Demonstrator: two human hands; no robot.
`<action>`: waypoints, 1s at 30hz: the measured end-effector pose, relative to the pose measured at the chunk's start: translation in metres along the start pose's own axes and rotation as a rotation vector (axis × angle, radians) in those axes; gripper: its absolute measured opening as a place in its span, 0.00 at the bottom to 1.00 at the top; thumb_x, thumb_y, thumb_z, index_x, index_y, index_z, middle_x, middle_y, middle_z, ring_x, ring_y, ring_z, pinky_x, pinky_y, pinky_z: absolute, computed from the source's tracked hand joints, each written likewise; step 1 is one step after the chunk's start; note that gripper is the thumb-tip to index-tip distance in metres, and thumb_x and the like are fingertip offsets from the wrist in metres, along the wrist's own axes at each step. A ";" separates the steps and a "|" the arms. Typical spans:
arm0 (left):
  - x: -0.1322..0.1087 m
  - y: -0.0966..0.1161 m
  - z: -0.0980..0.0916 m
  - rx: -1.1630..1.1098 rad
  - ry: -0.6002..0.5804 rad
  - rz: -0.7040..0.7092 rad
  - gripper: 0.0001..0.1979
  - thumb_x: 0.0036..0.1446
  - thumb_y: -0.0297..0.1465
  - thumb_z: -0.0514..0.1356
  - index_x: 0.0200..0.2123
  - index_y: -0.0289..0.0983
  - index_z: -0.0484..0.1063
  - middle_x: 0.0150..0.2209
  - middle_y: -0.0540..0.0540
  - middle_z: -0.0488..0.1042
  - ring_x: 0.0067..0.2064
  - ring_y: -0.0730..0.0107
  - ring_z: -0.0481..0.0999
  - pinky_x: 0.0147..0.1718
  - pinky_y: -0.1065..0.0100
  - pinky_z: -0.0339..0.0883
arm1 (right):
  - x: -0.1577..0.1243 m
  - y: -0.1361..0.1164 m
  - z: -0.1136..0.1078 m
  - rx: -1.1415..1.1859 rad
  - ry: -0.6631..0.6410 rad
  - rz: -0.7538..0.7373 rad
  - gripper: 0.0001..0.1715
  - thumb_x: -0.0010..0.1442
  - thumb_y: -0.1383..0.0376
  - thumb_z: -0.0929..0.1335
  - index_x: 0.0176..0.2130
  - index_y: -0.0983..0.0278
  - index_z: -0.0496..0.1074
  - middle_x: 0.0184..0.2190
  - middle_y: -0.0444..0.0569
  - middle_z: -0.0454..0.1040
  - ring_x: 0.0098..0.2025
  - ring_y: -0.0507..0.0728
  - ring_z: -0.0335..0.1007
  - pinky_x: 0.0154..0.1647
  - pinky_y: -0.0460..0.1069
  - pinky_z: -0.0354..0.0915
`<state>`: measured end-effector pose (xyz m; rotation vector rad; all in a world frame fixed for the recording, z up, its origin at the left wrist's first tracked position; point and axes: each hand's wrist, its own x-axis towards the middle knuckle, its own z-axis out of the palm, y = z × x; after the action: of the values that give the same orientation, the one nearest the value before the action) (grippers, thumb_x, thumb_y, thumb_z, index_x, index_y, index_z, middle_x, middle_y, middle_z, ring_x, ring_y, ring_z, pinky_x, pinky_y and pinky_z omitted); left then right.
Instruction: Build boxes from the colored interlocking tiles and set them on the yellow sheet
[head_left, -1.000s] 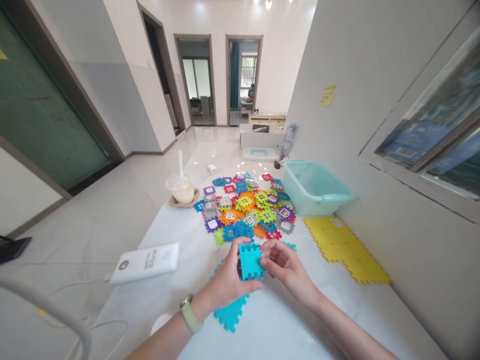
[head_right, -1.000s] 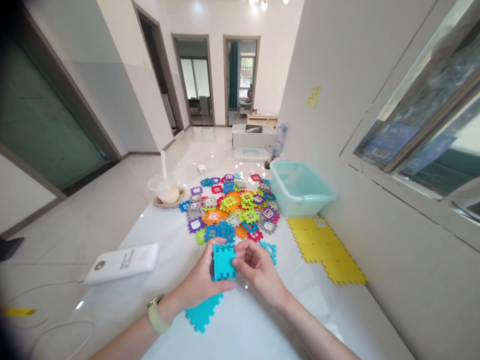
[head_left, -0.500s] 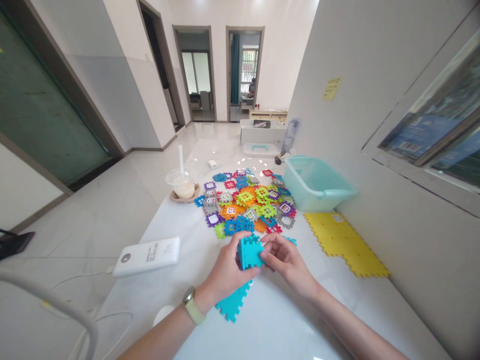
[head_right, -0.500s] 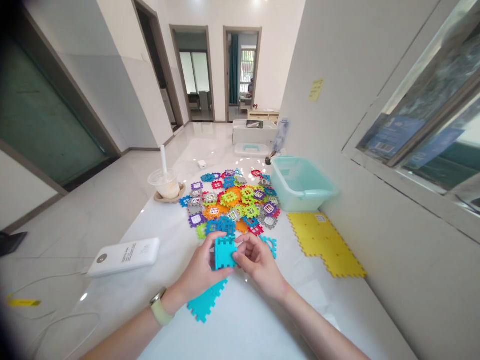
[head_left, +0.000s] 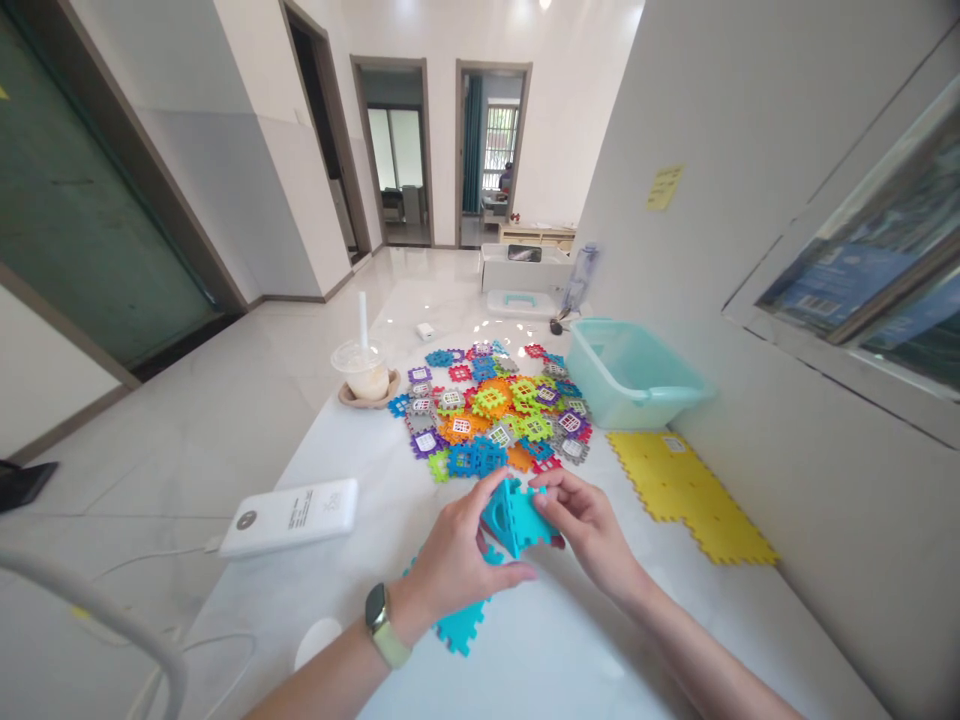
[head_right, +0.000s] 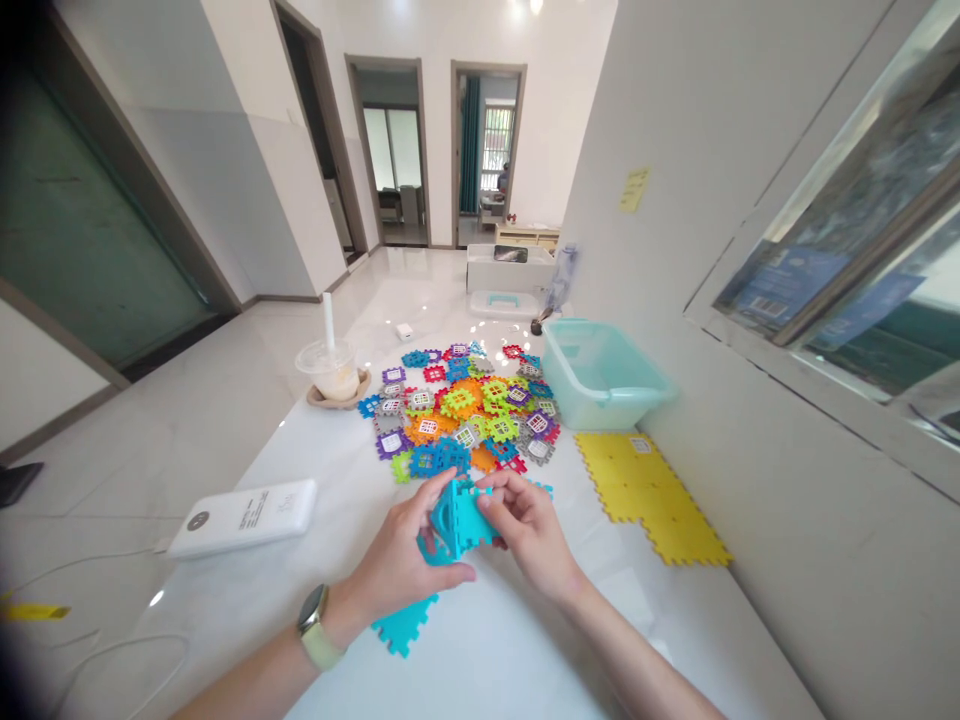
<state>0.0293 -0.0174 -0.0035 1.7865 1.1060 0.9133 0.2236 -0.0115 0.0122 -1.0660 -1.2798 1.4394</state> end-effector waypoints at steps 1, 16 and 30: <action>0.000 0.000 -0.002 -0.025 -0.009 0.002 0.51 0.40 0.42 0.76 0.65 0.44 0.57 0.50 0.42 0.76 0.34 0.62 0.76 0.34 0.63 0.74 | 0.001 -0.001 -0.003 0.053 0.003 0.019 0.21 0.58 0.49 0.72 0.41 0.62 0.71 0.21 0.38 0.63 0.20 0.48 0.57 0.19 0.43 0.57; -0.001 -0.007 -0.002 -0.332 -0.106 0.095 0.32 0.65 0.45 0.57 0.68 0.48 0.53 0.68 0.42 0.51 0.69 0.48 0.50 0.66 0.53 0.50 | -0.003 -0.011 0.007 0.009 0.068 -0.038 0.24 0.54 0.46 0.74 0.38 0.62 0.71 0.21 0.40 0.65 0.20 0.49 0.59 0.19 0.44 0.59; 0.003 -0.002 -0.003 -0.319 -0.083 0.011 0.24 0.69 0.42 0.52 0.66 0.48 0.57 0.68 0.45 0.54 0.70 0.54 0.49 0.68 0.56 0.43 | -0.007 -0.009 0.008 -0.051 0.035 -0.105 0.21 0.60 0.49 0.71 0.44 0.62 0.71 0.23 0.41 0.66 0.22 0.49 0.61 0.21 0.44 0.61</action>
<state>0.0270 -0.0132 -0.0032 1.5543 0.8460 0.9543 0.2179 -0.0200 0.0221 -1.0376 -1.3341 1.3102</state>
